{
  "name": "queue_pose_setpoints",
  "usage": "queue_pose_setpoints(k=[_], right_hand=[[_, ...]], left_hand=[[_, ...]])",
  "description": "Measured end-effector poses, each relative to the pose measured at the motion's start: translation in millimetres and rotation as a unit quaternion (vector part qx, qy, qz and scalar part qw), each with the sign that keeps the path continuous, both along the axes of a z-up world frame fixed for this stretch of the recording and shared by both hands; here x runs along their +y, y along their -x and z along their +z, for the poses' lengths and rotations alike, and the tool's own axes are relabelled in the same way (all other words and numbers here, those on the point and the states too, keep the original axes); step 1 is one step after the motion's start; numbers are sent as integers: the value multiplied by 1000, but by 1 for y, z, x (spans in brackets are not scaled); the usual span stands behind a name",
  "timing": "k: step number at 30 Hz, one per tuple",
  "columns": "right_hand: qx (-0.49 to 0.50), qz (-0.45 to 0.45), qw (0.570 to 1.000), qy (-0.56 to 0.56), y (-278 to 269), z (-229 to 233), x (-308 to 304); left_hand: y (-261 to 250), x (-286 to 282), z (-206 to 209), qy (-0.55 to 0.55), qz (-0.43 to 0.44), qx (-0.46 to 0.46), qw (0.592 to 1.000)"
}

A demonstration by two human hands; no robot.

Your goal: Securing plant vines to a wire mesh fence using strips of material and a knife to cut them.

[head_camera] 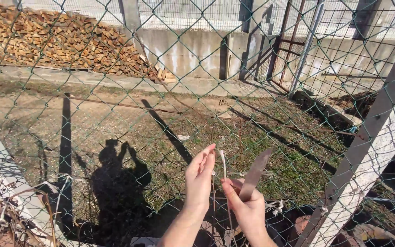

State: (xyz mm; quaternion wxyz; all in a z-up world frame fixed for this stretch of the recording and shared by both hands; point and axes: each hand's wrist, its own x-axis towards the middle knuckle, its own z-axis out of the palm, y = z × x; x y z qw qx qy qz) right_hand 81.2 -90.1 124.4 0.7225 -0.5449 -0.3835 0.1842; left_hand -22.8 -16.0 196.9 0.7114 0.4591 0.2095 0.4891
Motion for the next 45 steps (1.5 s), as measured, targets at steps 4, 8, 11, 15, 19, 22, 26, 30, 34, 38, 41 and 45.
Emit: queue_pose_setpoints(k=[4, 8, 11, 15, 19, 22, 26, 30, 34, 38, 41, 45], right_hand=[[-37, 10, 999, 0, -17, 57, 14], [-177, -91, 979, -29, -28, 109, 49], [-186, -100, 977, -10, -35, 136, 63], [-219, -115, 968, 28, -51, 166, 83], [-272, -193, 941, 55, -62, 193, 94], [-324, -233, 916, 51, -66, 208, 107], [-420, -252, 862, 128, -65, 230, 135], [-467, -206, 844, 165, -72, 244, 161], [-456, -159, 848, 217, -76, 251, 182], [-412, -125, 877, 213, -73, 258, 175], [-447, -114, 857, 228, -74, 261, 186], [-439, -101, 853, 263, -78, 268, 196]], left_hand=[[17, 78, 45, -53, 260, 67, 962], [4, 145, 53, -160, 307, 57, 936], [-4, 152, 62, -219, 291, -33, 931], [-8, 140, 86, -264, 285, 19, 921], [-42, 177, 97, -376, 323, 59, 867], [-56, 169, 115, -410, 333, 107, 842], [-64, 155, 129, -407, 325, 145, 841], [-67, 165, 126, -411, 332, 144, 837], [-61, 163, 128, -425, 362, 151, 816], [-46, 144, 136, -402, 347, 245, 811], [-44, 143, 136, -443, 357, 280, 773], [-49, 160, 127, -471, 382, 310, 732]])
